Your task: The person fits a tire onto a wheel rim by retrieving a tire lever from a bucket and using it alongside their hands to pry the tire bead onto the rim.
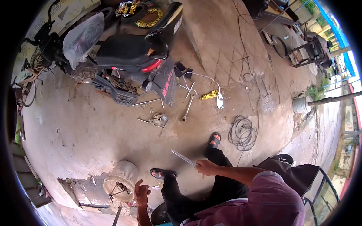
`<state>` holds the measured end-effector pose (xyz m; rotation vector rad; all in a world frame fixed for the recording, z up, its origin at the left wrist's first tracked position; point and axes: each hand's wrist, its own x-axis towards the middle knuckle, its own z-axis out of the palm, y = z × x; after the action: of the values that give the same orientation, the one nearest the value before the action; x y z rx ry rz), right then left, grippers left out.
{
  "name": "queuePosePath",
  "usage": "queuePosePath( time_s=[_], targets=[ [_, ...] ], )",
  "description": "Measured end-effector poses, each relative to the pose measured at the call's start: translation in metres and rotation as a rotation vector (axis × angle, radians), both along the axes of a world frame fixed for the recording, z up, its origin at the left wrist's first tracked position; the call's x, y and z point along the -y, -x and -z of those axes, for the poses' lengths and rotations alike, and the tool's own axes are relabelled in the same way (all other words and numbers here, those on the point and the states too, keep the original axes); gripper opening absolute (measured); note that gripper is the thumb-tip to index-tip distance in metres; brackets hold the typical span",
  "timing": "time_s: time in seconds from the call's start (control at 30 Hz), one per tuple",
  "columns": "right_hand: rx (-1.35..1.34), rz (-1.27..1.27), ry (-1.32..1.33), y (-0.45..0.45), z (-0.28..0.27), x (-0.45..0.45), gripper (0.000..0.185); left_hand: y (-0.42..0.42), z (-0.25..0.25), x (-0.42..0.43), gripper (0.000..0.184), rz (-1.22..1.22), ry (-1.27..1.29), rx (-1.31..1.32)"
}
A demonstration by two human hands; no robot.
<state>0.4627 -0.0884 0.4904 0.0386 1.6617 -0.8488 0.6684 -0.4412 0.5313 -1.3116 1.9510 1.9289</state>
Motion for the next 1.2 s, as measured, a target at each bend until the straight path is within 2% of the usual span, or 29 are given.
queuePosePath(
  time_s=[0.07, 0.13, 0.2, 0.27, 0.4, 0.47, 0.53, 0.57, 0.6, 0.67, 0.7, 0.73, 0.93, 0.97, 1.1, 1.2],
  targets=[
    [-0.072, 0.076, 0.017, 0.033, -0.002, -0.052, 0.032, 0.022, 0.01, -0.035, 0.026, 0.146, -0.024, 0.076],
    [-0.16, 0.135, 0.025, 0.072, -0.012, -0.097, 0.031, 0.064, 0.007, -0.081, 0.028, 0.046, -0.096, 0.155],
    [-0.131, 0.18, -0.015, 0.113, -0.022, -0.138, 0.024, 0.109, 0.004, -0.122, 0.028, 0.077, -0.072, 0.195],
    [-0.152, 0.325, 0.033, 0.145, -0.03, -0.17, 0.022, 0.156, -0.005, -0.156, 0.031, 0.096, -0.121, 0.146],
    [-0.294, 0.261, 0.051, 0.213, -0.045, -0.198, 0.022, 0.245, -0.014, -0.207, 0.029, 0.151, -0.138, 0.058],
    [-0.363, 0.241, 0.072, 0.231, -0.029, -0.201, 0.021, 0.289, -0.022, -0.227, 0.028, 0.121, -0.12, 0.075],
    [-0.431, 0.237, 0.111, 0.267, -0.041, -0.186, 0.02, 0.326, -0.022, -0.241, 0.027, 0.07, -0.143, 0.057],
    [-0.38, 0.22, 0.161, 0.28, -0.03, -0.184, 0.021, 0.342, -0.02, -0.247, 0.025, 0.071, -0.165, 0.034],
    [-0.345, 0.229, 0.175, 0.296, -0.036, -0.177, 0.024, 0.364, -0.022, -0.254, 0.024, 0.068, -0.172, 0.057],
    [-0.513, 0.043, 0.166, 0.341, -0.075, -0.161, 0.026, 0.396, -0.003, -0.266, 0.023, 0.098, -0.21, -0.002],
    [-0.366, 0.098, 0.149, 0.367, -0.096, -0.151, 0.03, 0.421, -0.01, -0.275, 0.022, 0.055, -0.285, -0.087],
    [-0.322, 0.087, 0.144, 0.379, -0.105, -0.151, 0.031, 0.449, -0.021, -0.278, 0.023, 0.091, -0.254, -0.027],
    [-0.242, 0.102, 0.072, 0.483, -0.145, -0.126, 0.034, 0.566, -0.023, -0.28, 0.026, 0.018, -0.364, -0.072],
    [-0.339, 0.127, 0.109, 0.494, -0.142, -0.126, 0.035, 0.584, -0.025, -0.278, 0.028, -0.019, -0.363, -0.055],
    [-0.334, 0.062, 0.069, 0.565, -0.15, -0.122, 0.036, 0.66, -0.029, -0.268, 0.027, -0.195, -0.329, -0.102],
    [-0.453, -0.054, 0.133, 0.629, -0.144, -0.115, 0.037, 0.717, -0.027, -0.257, 0.026, -0.156, -0.137, -0.106]
  ],
)
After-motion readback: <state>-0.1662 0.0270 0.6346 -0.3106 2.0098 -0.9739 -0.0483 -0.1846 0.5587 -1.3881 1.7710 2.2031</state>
